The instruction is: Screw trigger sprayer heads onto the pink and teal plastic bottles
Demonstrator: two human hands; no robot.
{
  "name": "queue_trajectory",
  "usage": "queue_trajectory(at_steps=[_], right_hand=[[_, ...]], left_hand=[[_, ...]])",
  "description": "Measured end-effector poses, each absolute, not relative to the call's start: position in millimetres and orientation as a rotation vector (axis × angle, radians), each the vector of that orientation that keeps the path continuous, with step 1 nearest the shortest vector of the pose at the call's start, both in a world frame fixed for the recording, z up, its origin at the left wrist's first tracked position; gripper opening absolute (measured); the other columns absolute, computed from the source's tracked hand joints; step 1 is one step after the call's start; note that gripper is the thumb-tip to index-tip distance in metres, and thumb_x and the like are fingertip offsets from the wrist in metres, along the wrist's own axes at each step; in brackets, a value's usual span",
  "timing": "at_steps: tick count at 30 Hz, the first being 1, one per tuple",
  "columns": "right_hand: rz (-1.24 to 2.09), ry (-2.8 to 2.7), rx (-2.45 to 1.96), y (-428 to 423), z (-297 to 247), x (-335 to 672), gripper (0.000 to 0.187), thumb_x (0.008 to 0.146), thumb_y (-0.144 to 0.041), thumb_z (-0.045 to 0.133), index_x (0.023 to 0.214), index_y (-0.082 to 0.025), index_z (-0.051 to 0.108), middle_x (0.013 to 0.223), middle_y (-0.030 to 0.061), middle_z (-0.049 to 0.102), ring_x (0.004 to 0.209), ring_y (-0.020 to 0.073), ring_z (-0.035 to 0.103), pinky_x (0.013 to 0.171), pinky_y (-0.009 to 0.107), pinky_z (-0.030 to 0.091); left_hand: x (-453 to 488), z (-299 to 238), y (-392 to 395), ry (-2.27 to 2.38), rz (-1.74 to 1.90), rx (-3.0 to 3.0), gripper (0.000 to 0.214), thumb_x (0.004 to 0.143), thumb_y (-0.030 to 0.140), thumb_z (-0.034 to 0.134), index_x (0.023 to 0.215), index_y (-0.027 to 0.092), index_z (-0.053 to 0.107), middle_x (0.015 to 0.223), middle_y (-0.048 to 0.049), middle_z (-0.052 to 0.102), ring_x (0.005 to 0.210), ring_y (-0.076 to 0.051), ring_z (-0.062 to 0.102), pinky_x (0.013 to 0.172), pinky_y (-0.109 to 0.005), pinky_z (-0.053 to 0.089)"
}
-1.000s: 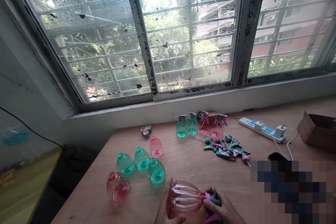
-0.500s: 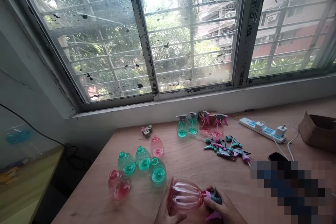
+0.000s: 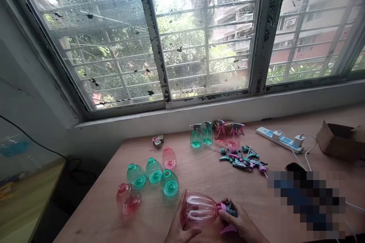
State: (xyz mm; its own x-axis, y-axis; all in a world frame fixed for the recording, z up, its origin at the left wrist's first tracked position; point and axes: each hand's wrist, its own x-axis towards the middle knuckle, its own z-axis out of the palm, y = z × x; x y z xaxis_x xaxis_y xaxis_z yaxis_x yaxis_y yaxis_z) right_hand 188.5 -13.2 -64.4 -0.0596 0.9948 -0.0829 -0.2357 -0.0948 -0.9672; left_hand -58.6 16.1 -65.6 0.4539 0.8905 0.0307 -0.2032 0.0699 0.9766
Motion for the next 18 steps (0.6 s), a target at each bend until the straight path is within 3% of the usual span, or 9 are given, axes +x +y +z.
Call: queue_trajectory(at_steps=[3, 8, 13, 18], right_hand=[[1.419, -1.031, -1.063, -14.0, -64.4, 188.8, 0.045, 0.069, -0.056, 0.08, 0.088, -0.019, 0.062, 0.067, -0.0009, 0.068, 0.063, 0.0195, 0.064, 0.063, 0.031, 0.049], [1.419, -1.067, -1.063, -12.9, -65.4, 189.7, 0.046, 0.068, -0.056, 0.08, 0.086, -0.019, 0.061, 0.069, -0.0012, 0.067, 0.063, 0.018, 0.063, 0.06, 0.03, 0.047], [1.437, -1.105, -1.017, -13.4, -61.2, 190.1, 0.041, 0.073, -0.053, 0.079, 0.084, -0.019, 0.06, 0.069, -0.0004, 0.07, 0.063, 0.0174, 0.063, 0.061, 0.028, 0.044], [1.438, -1.123, -1.001, -15.3, -57.7, 189.8, 0.039, 0.075, -0.052, 0.077, 0.083, -0.019, 0.06, 0.068, -0.0003, 0.071, 0.063, 0.017, 0.063, 0.061, 0.028, 0.043]], left_hand=[[-57.3, -70.7, 18.6, 0.744, 0.958, 1.177, 0.127, 0.051, 0.038, 0.095, 0.155, 0.03, 0.023, 0.14, -0.0137, 0.057, 0.136, -0.037, 0.048, 0.115, -0.051, 0.035], [-58.7, -80.8, 25.0, 0.726, 0.95, 1.166, 0.115, 0.05, 0.04, 0.095, 0.149, 0.024, 0.039, 0.139, -0.0154, 0.059, 0.134, -0.039, 0.049, 0.114, -0.052, 0.035], [-60.8, -76.2, 23.2, 0.72, 0.958, 1.245, 0.111, 0.062, 0.038, 0.09, 0.154, 0.031, 0.027, 0.139, -0.0122, 0.059, 0.131, -0.036, 0.052, 0.113, -0.05, 0.036], [-60.2, -76.2, 23.2, 0.634, 0.948, 1.199, 0.112, 0.06, 0.042, 0.091, 0.153, 0.031, 0.029, 0.151, -0.0126, 0.048, 0.136, -0.037, 0.047, 0.115, -0.049, 0.034]])
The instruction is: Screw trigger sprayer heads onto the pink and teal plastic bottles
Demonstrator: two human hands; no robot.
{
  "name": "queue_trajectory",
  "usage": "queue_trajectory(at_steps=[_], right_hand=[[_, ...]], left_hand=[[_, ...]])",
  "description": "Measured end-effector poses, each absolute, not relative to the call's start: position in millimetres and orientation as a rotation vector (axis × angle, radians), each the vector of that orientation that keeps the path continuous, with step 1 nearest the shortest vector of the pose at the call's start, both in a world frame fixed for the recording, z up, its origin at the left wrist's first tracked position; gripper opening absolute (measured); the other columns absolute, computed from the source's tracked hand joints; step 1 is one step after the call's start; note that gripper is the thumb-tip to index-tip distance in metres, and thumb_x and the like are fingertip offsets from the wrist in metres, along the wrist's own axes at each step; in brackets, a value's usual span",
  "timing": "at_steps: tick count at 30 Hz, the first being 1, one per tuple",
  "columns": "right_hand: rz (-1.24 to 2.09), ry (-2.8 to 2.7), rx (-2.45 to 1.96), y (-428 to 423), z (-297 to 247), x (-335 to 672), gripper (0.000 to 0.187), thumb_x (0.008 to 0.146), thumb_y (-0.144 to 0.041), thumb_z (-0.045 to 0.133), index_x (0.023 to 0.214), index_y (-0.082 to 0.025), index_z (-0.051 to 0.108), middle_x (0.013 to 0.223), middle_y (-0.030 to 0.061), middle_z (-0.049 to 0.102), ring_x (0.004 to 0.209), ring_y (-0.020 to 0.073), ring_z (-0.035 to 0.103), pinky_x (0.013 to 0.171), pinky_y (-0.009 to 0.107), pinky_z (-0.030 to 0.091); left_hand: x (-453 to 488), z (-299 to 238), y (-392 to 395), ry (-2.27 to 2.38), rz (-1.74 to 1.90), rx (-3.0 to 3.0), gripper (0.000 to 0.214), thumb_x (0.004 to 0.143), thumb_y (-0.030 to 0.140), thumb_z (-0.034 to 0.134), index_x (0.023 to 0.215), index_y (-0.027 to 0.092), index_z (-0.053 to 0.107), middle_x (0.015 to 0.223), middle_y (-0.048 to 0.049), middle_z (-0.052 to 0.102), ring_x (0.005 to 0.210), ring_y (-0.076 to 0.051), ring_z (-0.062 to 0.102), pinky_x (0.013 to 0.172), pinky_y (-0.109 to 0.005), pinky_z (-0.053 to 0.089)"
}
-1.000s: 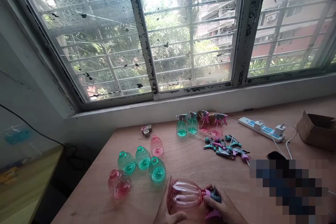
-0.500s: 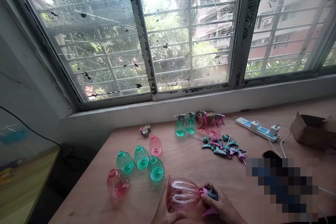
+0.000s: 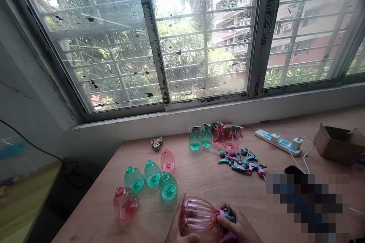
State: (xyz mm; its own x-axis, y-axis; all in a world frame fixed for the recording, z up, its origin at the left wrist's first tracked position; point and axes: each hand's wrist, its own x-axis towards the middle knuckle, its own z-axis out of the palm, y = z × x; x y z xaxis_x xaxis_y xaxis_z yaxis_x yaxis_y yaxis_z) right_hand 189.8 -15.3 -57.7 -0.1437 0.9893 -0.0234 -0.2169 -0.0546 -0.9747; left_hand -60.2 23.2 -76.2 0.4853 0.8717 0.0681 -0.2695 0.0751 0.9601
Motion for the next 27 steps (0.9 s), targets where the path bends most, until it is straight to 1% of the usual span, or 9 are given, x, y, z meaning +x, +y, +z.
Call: queue_trajectory(at_steps=[3, 5, 9, 13, 16, 18, 20, 23, 27], right_hand=[[1.423, -1.127, -1.016, -14.5, -59.5, 189.8, 0.041, 0.074, -0.056, 0.077, 0.082, -0.019, 0.06, 0.068, -0.0002, 0.07, 0.063, 0.0177, 0.063, 0.062, 0.028, 0.043], [1.407, -1.134, -1.045, -13.1, -62.4, 190.3, 0.045, 0.072, -0.06, 0.077, 0.082, -0.02, 0.06, 0.066, -0.0005, 0.069, 0.063, 0.0185, 0.063, 0.061, 0.029, 0.044], [1.402, -1.155, -1.071, -9.9, -70.5, 191.8, 0.049, 0.071, -0.065, 0.074, 0.083, -0.02, 0.059, 0.064, -0.0005, 0.067, 0.06, 0.0197, 0.063, 0.059, 0.03, 0.047], [1.414, -1.136, -1.04, -8.2, -79.1, 192.4, 0.046, 0.072, -0.063, 0.074, 0.083, -0.02, 0.059, 0.065, -0.0002, 0.067, 0.06, 0.0192, 0.063, 0.059, 0.03, 0.047], [1.409, -1.11, -1.034, -8.0, -83.6, 192.5, 0.043, 0.073, -0.058, 0.076, 0.084, -0.02, 0.06, 0.067, -0.001, 0.067, 0.062, 0.0182, 0.062, 0.061, 0.029, 0.045], [1.395, -1.11, -1.033, -7.9, -85.3, 192.7, 0.041, 0.074, -0.055, 0.077, 0.085, -0.019, 0.061, 0.067, -0.0014, 0.066, 0.063, 0.0178, 0.062, 0.061, 0.028, 0.045], [1.394, -1.113, -1.019, -7.5, -86.4, 192.8, 0.039, 0.075, -0.053, 0.077, 0.085, -0.018, 0.061, 0.067, -0.0009, 0.067, 0.062, 0.0179, 0.063, 0.06, 0.028, 0.045], [1.417, -1.113, -0.995, -6.4, -87.8, 193.0, 0.038, 0.077, -0.051, 0.075, 0.086, -0.018, 0.06, 0.066, 0.0008, 0.07, 0.061, 0.0189, 0.065, 0.06, 0.03, 0.047], [1.427, -1.11, -0.993, -4.7, -90.8, 192.9, 0.039, 0.077, -0.053, 0.075, 0.087, -0.019, 0.059, 0.065, 0.002, 0.071, 0.06, 0.0203, 0.066, 0.06, 0.032, 0.049]], left_hand=[[-59.6, -77.7, 25.1, 0.606, 0.942, 1.163, 0.105, 0.06, 0.047, 0.09, 0.149, 0.027, 0.039, 0.148, -0.0152, 0.052, 0.135, -0.039, 0.049, 0.113, -0.051, 0.037], [-59.4, -76.5, 25.2, 0.604, 0.94, 1.161, 0.101, 0.06, 0.043, 0.09, 0.147, 0.027, 0.042, 0.146, -0.0147, 0.054, 0.135, -0.039, 0.048, 0.114, -0.051, 0.036], [-59.7, -72.3, 23.6, 0.604, 0.934, 1.182, 0.105, 0.066, 0.035, 0.088, 0.153, 0.029, 0.03, 0.152, -0.012, 0.047, 0.141, -0.035, 0.042, 0.117, -0.049, 0.031], [-59.5, -74.3, 23.5, 0.592, 0.918, 1.182, 0.117, 0.063, 0.038, 0.089, 0.156, 0.028, 0.019, 0.14, -0.0142, 0.056, 0.132, -0.036, 0.052, 0.114, -0.05, 0.035], [-59.4, -76.4, 24.1, 0.614, 0.939, 1.147, 0.118, 0.059, 0.041, 0.092, 0.155, 0.029, 0.024, 0.147, -0.0136, 0.052, 0.134, -0.037, 0.049, 0.115, -0.049, 0.035], [-59.6, -76.2, 24.3, 0.625, 0.942, 1.135, 0.111, 0.059, 0.044, 0.091, 0.152, 0.028, 0.033, 0.149, -0.0135, 0.05, 0.136, -0.038, 0.047, 0.114, -0.049, 0.035], [-59.7, -74.9, 24.3, 0.631, 0.938, 1.149, 0.103, 0.062, 0.043, 0.09, 0.149, 0.029, 0.038, 0.15, -0.0121, 0.05, 0.137, -0.037, 0.046, 0.114, -0.05, 0.035], [-59.6, -72.8, 23.6, 0.618, 0.954, 1.197, 0.099, 0.065, 0.036, 0.089, 0.149, 0.033, 0.037, 0.151, -0.0097, 0.048, 0.14, -0.035, 0.043, 0.116, -0.049, 0.033], [-58.7, -73.3, 23.2, 0.598, 0.971, 1.234, 0.104, 0.066, 0.037, 0.088, 0.152, 0.032, 0.032, 0.145, -0.0117, 0.055, 0.134, -0.035, 0.05, 0.114, -0.049, 0.036]])
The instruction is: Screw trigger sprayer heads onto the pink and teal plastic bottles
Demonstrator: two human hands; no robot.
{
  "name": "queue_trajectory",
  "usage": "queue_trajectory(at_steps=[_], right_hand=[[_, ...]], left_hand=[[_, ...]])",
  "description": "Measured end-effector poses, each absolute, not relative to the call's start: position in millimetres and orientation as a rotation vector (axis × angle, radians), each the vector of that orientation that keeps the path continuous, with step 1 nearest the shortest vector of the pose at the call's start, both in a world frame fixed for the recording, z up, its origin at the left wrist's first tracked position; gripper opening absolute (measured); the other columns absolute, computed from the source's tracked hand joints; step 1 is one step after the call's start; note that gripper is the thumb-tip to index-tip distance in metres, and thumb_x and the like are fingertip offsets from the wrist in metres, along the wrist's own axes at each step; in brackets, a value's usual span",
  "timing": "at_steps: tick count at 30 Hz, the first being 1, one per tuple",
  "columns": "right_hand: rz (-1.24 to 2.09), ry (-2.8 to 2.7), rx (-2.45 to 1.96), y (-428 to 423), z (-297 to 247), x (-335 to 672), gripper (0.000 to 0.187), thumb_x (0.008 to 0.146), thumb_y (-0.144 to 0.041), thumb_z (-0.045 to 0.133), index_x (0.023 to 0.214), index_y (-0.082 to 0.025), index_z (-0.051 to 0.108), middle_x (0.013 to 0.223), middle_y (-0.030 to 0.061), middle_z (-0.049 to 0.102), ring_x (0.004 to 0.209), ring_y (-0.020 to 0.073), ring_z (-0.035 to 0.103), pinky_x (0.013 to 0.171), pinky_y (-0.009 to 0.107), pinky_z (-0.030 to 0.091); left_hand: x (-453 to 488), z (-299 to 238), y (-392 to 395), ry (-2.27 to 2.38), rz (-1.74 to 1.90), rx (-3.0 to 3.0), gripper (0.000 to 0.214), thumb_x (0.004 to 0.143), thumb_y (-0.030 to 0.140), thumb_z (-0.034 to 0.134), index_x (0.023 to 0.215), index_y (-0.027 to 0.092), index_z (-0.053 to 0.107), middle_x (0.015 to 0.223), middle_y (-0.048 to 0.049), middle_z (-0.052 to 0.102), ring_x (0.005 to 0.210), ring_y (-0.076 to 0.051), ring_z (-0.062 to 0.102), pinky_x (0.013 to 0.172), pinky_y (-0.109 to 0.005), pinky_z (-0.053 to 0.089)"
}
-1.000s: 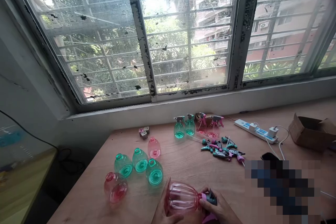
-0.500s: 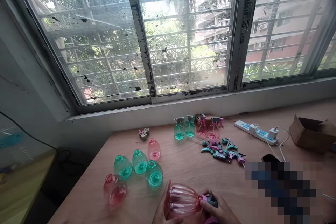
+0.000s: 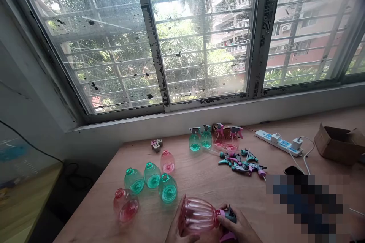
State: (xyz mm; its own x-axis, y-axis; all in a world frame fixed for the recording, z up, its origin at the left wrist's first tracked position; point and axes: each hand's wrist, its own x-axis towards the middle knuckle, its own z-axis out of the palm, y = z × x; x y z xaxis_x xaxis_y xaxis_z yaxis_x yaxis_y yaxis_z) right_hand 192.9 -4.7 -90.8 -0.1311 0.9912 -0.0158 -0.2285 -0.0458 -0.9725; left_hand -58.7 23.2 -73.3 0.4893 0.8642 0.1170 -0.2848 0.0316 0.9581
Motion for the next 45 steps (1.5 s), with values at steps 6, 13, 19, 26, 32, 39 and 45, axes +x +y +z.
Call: queue_trajectory(at_steps=[6, 13, 19, 26, 32, 39, 45], right_hand=[[1.416, -1.076, -1.015, -4.4, -92.7, 191.8, 0.043, 0.072, -0.055, 0.078, 0.086, -0.02, 0.059, 0.066, 0.0002, 0.069, 0.06, 0.0188, 0.064, 0.059, 0.03, 0.048], [1.417, -1.098, -1.067, -7.0, -83.6, 192.4, 0.046, 0.07, -0.06, 0.077, 0.084, -0.02, 0.06, 0.066, -0.0004, 0.067, 0.061, 0.0195, 0.063, 0.06, 0.032, 0.049], [1.433, -1.119, -1.084, -7.9, -78.5, 193.2, 0.05, 0.068, -0.065, 0.076, 0.084, -0.02, 0.06, 0.066, -0.0001, 0.067, 0.064, 0.021, 0.065, 0.062, 0.033, 0.052], [1.426, -1.157, -1.084, -8.9, -74.8, 193.7, 0.052, 0.071, -0.068, 0.072, 0.085, -0.02, 0.059, 0.065, 0.002, 0.071, 0.06, 0.0208, 0.067, 0.062, 0.034, 0.053], [1.428, -1.161, -1.081, -9.0, -72.0, 192.3, 0.051, 0.071, -0.068, 0.072, 0.083, -0.02, 0.059, 0.062, 0.0017, 0.07, 0.057, 0.0208, 0.065, 0.06, 0.034, 0.052], [1.457, -1.142, -1.07, -9.9, -72.4, 193.0, 0.05, 0.071, -0.067, 0.073, 0.084, -0.02, 0.059, 0.063, 0.0017, 0.071, 0.059, 0.0209, 0.066, 0.06, 0.032, 0.05], [1.47, -1.151, -1.056, -9.5, -74.3, 193.4, 0.051, 0.071, -0.067, 0.073, 0.084, -0.02, 0.059, 0.066, 0.0017, 0.071, 0.061, 0.0212, 0.066, 0.062, 0.033, 0.05]], left_hand=[[-58.2, -79.4, 26.5, 0.571, 0.955, 1.147, 0.097, 0.064, 0.046, 0.087, 0.147, 0.029, 0.042, 0.15, -0.0135, 0.05, 0.139, -0.038, 0.044, 0.115, -0.051, 0.035], [-63.5, -76.6, 24.9, 0.632, 0.941, 1.276, 0.096, 0.071, 0.035, 0.085, 0.151, 0.036, 0.033, 0.16, -0.0071, 0.037, 0.146, -0.032, 0.034, 0.12, -0.047, 0.027], [-59.8, -78.6, 25.1, 0.59, 0.962, 1.188, 0.101, 0.063, 0.048, 0.087, 0.15, 0.028, 0.038, 0.156, -0.0123, 0.042, 0.144, -0.037, 0.037, 0.119, -0.05, 0.028], [-66.9, -68.3, 23.4, 0.75, 0.926, 1.401, 0.091, 0.075, 0.041, 0.08, 0.152, 0.036, 0.032, 0.162, -0.0043, 0.032, 0.15, -0.03, 0.024, 0.124, -0.046, 0.017], [-61.7, -65.2, 22.9, 0.662, 0.933, 1.254, 0.1, 0.063, 0.052, 0.085, 0.149, 0.025, 0.041, 0.158, -0.0124, 0.04, 0.146, -0.037, 0.032, 0.121, -0.052, 0.022], [-61.4, -62.3, 19.5, 0.769, 0.938, 1.339, 0.096, 0.069, 0.039, 0.085, 0.15, 0.035, 0.036, 0.161, -0.0036, 0.034, 0.15, -0.03, 0.025, 0.124, -0.046, 0.014], [-59.1, -69.8, 22.8, 0.617, 0.943, 1.241, 0.106, 0.061, 0.058, 0.084, 0.15, 0.024, 0.038, 0.157, -0.0136, 0.041, 0.145, -0.037, 0.034, 0.121, -0.052, 0.024]])
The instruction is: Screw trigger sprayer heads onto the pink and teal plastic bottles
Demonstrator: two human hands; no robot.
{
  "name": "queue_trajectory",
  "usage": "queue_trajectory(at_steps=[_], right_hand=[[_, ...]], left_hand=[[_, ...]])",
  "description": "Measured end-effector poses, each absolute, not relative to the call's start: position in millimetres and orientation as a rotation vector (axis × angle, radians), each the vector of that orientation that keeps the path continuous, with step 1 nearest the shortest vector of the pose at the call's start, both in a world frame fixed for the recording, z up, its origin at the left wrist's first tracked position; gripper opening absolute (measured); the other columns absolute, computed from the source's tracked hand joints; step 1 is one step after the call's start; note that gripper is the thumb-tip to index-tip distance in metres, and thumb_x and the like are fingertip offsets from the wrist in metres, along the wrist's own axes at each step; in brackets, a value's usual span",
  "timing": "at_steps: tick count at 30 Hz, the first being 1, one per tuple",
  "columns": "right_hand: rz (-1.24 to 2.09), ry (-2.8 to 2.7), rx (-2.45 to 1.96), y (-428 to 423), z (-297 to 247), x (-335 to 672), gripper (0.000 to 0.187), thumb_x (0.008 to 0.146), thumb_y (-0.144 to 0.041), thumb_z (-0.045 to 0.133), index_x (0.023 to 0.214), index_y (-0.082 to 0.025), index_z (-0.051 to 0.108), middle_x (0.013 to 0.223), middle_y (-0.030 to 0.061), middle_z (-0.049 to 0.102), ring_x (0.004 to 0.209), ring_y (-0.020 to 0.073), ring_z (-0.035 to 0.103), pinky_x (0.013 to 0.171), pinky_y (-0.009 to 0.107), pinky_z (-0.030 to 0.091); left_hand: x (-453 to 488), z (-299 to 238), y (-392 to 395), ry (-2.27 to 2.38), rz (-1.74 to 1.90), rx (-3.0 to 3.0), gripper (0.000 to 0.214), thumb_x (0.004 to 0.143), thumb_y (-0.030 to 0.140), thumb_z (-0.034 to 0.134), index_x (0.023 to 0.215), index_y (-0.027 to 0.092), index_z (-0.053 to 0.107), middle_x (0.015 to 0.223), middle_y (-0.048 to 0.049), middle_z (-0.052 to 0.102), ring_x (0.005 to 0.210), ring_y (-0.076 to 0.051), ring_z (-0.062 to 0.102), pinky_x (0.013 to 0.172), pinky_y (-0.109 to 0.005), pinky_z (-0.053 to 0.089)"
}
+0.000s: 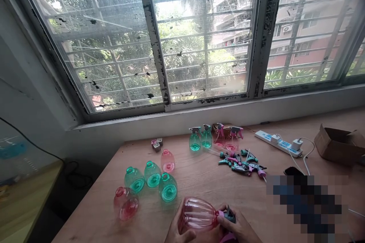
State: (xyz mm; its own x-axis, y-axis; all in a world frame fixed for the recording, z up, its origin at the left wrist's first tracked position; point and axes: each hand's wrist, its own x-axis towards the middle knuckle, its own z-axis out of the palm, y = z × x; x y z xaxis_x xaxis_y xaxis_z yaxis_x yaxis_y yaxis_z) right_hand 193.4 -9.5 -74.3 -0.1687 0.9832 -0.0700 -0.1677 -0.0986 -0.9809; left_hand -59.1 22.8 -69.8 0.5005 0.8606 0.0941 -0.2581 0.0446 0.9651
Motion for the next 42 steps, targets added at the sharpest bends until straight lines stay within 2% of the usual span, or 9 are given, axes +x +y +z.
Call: queue_trajectory(at_steps=[7, 11, 14, 21, 25, 29, 34, 39, 42], right_hand=[[1.484, -1.108, -1.023, -9.3, -78.2, 192.8, 0.044, 0.075, -0.059, 0.075, 0.082, -0.019, 0.059, 0.063, 0.0016, 0.072, 0.058, 0.019, 0.065, 0.058, 0.029, 0.045], [1.45, -1.151, -1.021, -9.9, -77.0, 192.1, 0.042, 0.077, -0.058, 0.073, 0.081, -0.019, 0.06, 0.064, 0.0019, 0.072, 0.06, 0.0191, 0.065, 0.059, 0.03, 0.045], [1.451, -1.139, -1.004, -10.8, -74.8, 191.4, 0.041, 0.075, -0.056, 0.076, 0.081, -0.019, 0.061, 0.065, 0.0013, 0.072, 0.061, 0.0192, 0.065, 0.059, 0.029, 0.045], [1.467, -1.085, -0.989, -11.7, -69.6, 191.4, 0.043, 0.077, -0.059, 0.073, 0.081, -0.017, 0.063, 0.064, 0.0033, 0.073, 0.058, 0.0193, 0.065, 0.058, 0.029, 0.045], [1.459, -1.103, -1.027, -12.0, -67.7, 191.2, 0.046, 0.075, -0.062, 0.073, 0.078, -0.017, 0.062, 0.066, 0.0023, 0.071, 0.06, 0.019, 0.064, 0.059, 0.03, 0.045], [1.441, -1.116, -1.035, -13.7, -67.3, 192.6, 0.044, 0.075, -0.06, 0.074, 0.08, -0.018, 0.063, 0.067, 0.001, 0.07, 0.063, 0.0191, 0.064, 0.061, 0.029, 0.046], [1.41, -1.146, -1.044, -11.4, -73.9, 195.0, 0.045, 0.078, -0.062, 0.07, 0.08, -0.018, 0.063, 0.066, 0.0014, 0.07, 0.06, 0.0176, 0.063, 0.058, 0.028, 0.044], [1.411, -1.111, -1.039, -11.6, -71.4, 193.4, 0.046, 0.078, -0.063, 0.069, 0.078, -0.018, 0.061, 0.064, -0.0009, 0.066, 0.06, 0.017, 0.062, 0.058, 0.028, 0.044], [1.397, -1.162, -1.042, -13.7, -67.7, 192.5, 0.045, 0.076, -0.062, 0.072, 0.08, -0.018, 0.063, 0.064, -0.0015, 0.065, 0.061, 0.0168, 0.061, 0.059, 0.027, 0.042]], left_hand=[[-64.3, -60.0, 18.6, 0.806, 0.916, 1.392, 0.097, 0.069, 0.04, 0.084, 0.152, 0.033, 0.033, 0.162, -0.0051, 0.032, 0.151, -0.031, 0.023, 0.125, -0.049, 0.012], [-64.7, -66.6, 21.2, 0.767, 0.943, 1.343, 0.11, 0.06, 0.05, 0.088, 0.152, 0.026, 0.033, 0.158, -0.013, 0.038, 0.146, -0.038, 0.033, 0.122, -0.052, 0.02], [-64.2, -73.4, 24.8, 0.708, 0.954, 1.277, 0.101, 0.063, 0.059, 0.082, 0.149, 0.025, 0.041, 0.152, -0.014, 0.048, 0.142, -0.039, 0.04, 0.119, -0.052, 0.026], [-67.4, -62.3, 21.1, 0.755, 0.92, 1.349, 0.1, 0.063, 0.039, 0.089, 0.149, 0.037, 0.038, 0.161, -0.0032, 0.035, 0.149, -0.032, 0.027, 0.124, -0.046, 0.016], [-67.5, -55.6, 18.4, 0.772, 0.888, 1.383, 0.106, 0.063, 0.04, 0.089, 0.152, 0.033, 0.032, 0.158, -0.0071, 0.041, 0.146, -0.035, 0.033, 0.122, -0.047, 0.023], [-64.1, -63.9, 22.2, 0.725, 0.903, 1.289, 0.106, 0.061, 0.052, 0.087, 0.151, 0.026, 0.037, 0.149, -0.013, 0.052, 0.141, -0.038, 0.041, 0.119, -0.05, 0.027], [-61.8, -66.3, 22.9, 0.73, 0.89, 1.29, 0.101, 0.062, 0.034, 0.09, 0.149, 0.035, 0.038, 0.159, -0.0051, 0.038, 0.147, -0.034, 0.032, 0.121, -0.046, 0.024], [-60.3, -62.7, 19.8, 0.68, 0.916, 1.317, 0.12, 0.056, 0.051, 0.09, 0.154, 0.027, 0.026, 0.147, -0.0133, 0.052, 0.138, -0.037, 0.044, 0.117, -0.048, 0.031], [-59.5, -64.9, 19.4, 0.685, 0.929, 1.291, 0.115, 0.058, 0.059, 0.085, 0.153, 0.025, 0.03, 0.137, -0.0154, 0.058, 0.13, -0.038, 0.052, 0.111, -0.05, 0.037]])
